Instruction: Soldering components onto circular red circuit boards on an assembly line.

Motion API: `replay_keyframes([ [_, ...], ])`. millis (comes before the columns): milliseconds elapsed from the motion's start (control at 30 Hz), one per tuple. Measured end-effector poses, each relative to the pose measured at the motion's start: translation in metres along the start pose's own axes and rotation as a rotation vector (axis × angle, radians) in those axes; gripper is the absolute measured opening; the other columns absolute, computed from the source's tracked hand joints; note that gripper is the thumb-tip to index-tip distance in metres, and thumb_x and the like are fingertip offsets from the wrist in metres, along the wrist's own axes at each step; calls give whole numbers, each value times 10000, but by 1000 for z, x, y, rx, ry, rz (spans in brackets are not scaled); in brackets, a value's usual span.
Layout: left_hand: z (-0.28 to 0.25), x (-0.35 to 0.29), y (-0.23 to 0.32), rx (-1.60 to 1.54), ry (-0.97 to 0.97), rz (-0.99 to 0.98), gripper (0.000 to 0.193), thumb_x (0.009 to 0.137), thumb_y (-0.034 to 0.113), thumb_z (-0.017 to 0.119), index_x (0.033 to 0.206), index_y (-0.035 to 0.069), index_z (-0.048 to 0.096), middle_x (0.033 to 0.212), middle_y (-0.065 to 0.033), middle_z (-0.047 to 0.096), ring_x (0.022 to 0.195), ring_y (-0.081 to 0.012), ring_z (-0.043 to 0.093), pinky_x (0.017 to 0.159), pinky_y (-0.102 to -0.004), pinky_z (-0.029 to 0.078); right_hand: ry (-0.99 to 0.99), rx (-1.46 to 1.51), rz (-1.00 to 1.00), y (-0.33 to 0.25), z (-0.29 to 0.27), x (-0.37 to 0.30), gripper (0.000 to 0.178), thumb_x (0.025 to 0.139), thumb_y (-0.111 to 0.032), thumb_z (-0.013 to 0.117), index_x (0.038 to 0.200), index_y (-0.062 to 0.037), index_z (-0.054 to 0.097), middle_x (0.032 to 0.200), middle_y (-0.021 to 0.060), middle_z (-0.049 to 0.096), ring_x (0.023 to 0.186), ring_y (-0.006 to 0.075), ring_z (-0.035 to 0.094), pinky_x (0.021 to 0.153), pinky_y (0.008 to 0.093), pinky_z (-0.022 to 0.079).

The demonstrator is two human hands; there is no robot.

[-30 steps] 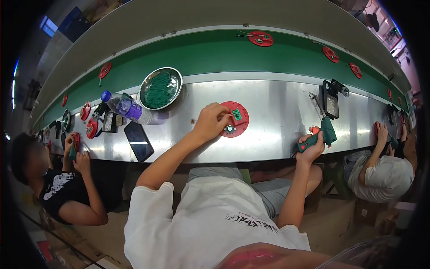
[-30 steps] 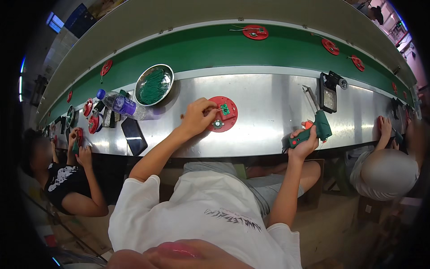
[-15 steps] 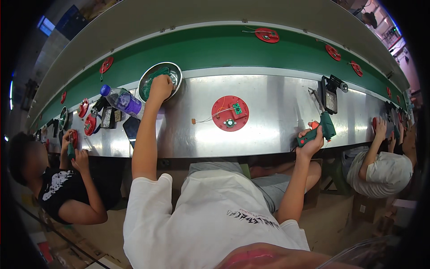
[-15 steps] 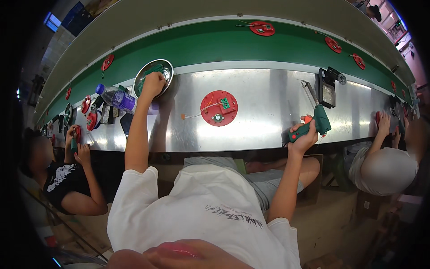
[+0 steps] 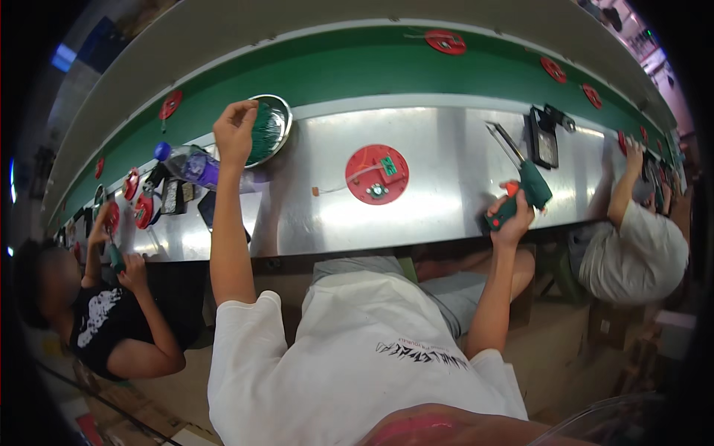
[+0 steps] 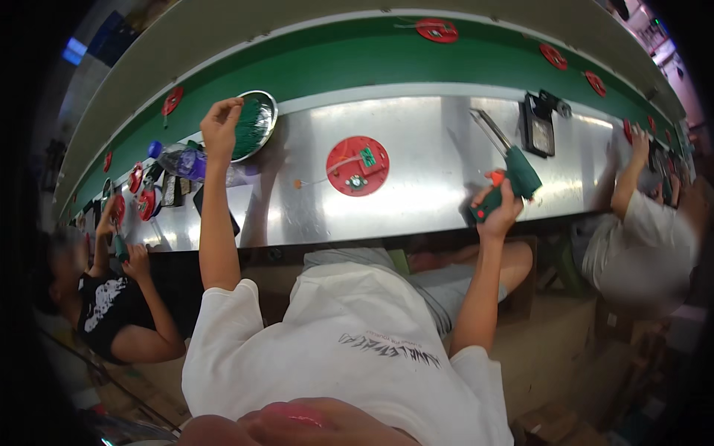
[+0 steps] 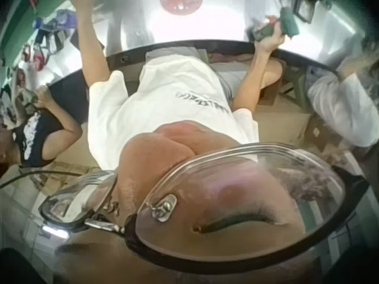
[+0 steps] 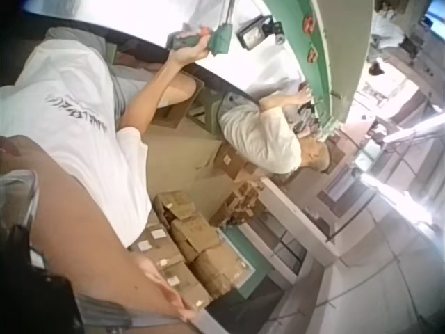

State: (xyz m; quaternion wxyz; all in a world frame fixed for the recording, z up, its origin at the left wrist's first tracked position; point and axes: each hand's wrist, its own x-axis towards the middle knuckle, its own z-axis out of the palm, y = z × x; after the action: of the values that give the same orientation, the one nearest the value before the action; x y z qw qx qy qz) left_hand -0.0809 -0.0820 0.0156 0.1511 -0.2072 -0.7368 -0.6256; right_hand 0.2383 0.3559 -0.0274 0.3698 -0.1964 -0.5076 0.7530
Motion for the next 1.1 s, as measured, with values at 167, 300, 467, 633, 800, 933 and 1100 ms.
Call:
replay_keyframes([
  [167,55,-61,80,163,-243,56,61,934,11,618,984,2,651,836,-68,691,728,-109,619,656,-250,476,-251,-94,-88,-2,24,-11,379,971,-160,543,1273,68,543,1051,194,683,508,181,578,481,311,486],
  [300,119,-119,108,270,-293,109,76,856,31,664,930,16,671,813,-118,674,689,-224,635,634,-329,494,-385,-93,22,-1,33,-38,370,928,-70,607,1277,50,583,948,127,698,564,167,606,539,294,491],
  [467,156,-156,88,395,-191,236,67,820,27,687,882,10,669,766,-122,648,690,-279,632,640,-388,505,-480,-249,107,-6,39,-59,171,869,-15,689,1034,31,693,725,25,649,579,90,571,535,235,460],
  [633,165,-164,77,401,-131,206,64,818,29,692,872,4,669,749,-119,646,677,-273,632,622,-391,510,-647,-474,33,-5,41,-60,199,870,13,639,1061,54,680,809,60,676,562,95,571,502,235,435],
  [800,166,-168,75,429,-88,201,75,817,30,692,882,-4,675,760,-124,669,676,-274,643,609,-383,524,-643,-466,37,-4,48,-59,184,870,17,644,1049,44,683,792,54,669,558,96,567,500,236,433],
  [933,164,-169,74,432,-81,163,72,826,32,696,885,-7,686,767,-122,679,642,-247,637,594,-358,517,-665,-527,31,-3,45,-59,179,864,34,637,1038,53,673,783,58,662,554,110,573,500,245,438],
  [1100,162,-167,74,428,-85,176,64,837,33,701,884,-9,693,756,-110,675,603,-213,623,578,-332,502,-667,-518,77,-3,45,-57,189,876,19,622,1058,62,653,779,74,655,543,131,580,498,262,439],
])
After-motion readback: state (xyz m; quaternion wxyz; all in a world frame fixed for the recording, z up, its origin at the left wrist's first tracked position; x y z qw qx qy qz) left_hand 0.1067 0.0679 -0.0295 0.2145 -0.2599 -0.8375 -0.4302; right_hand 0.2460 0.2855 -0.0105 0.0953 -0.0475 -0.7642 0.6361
